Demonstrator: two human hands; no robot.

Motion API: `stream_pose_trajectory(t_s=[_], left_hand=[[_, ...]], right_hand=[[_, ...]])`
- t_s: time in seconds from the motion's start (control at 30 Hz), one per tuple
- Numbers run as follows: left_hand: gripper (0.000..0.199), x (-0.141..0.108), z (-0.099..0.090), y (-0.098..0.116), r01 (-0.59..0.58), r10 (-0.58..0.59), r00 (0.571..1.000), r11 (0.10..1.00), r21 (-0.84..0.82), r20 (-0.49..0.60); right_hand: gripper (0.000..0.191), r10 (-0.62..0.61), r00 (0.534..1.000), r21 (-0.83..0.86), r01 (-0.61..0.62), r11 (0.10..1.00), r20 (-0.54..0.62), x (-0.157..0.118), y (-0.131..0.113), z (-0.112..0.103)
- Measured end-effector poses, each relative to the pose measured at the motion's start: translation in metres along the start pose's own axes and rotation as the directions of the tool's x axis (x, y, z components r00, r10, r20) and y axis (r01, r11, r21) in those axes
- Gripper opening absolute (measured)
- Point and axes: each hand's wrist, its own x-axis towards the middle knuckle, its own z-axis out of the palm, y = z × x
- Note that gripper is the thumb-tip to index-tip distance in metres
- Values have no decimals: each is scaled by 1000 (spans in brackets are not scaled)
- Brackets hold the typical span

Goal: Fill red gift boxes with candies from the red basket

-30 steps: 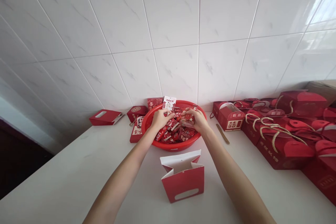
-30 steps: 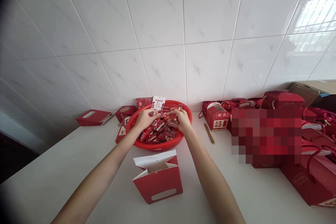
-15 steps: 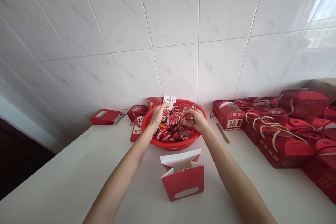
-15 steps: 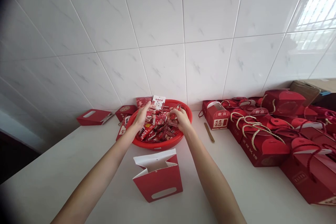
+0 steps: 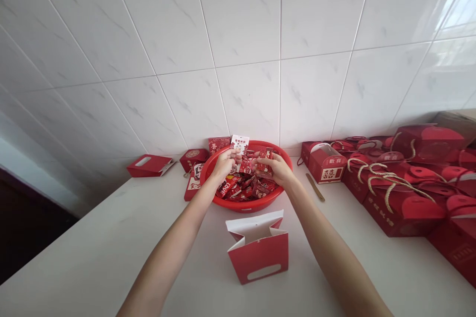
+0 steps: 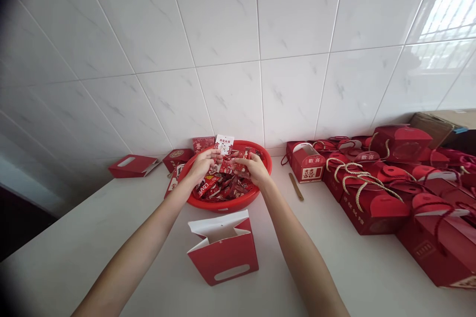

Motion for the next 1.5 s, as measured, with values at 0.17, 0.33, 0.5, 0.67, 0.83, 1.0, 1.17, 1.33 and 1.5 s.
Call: stream_pose_trajectory(t_s=[0.17, 0.33, 0.5, 0.67, 0.83, 1.0, 1.17, 1.33, 1.5], left_hand=[[41, 1, 1, 2, -168, 169, 979, 986, 14, -118], [41, -6, 2, 9, -293, 293, 956, 944, -154, -20], [59, -17, 5, 16, -227, 279, 917, 953, -201, 285], [69, -18, 7, 13, -256, 250, 867, 966, -46, 431], [67, -19, 8, 11, -312, 252, 880, 946, 91, 402], [62, -18, 9, 7, -385, 212, 874, 851, 358, 437], [24, -10, 5, 9, -372, 306, 928, 727, 578, 212], [26, -9, 0, 14, -360, 461, 887, 694, 624, -2], [16, -10, 4, 2, -388, 109, 878, 732, 560, 466]], right_hand=[[19, -1, 1000, 4, 1, 1000, 16, 2, 2, -2], [14, 9, 1000, 0, -9, 1000, -24, 5, 4, -3], [17, -2, 1000, -2, 2, 1000, -25, 4, 3, 0], [19, 14, 997, -14, -13, 1000, 79, 1, 3, 2], [15, -2, 999, -103, -2, 995, -43, 4, 5, 2], [18, -18, 966, -34, 10, 999, -256, 7, 5, 1], [21, -38, 957, 36, 51, 998, -288, 10, 5, 0], [21, -64, 947, 64, 88, 994, -313, 9, 3, 3], [19, -104, 936, 69, 134, 989, -338, 7, 0, 6]])
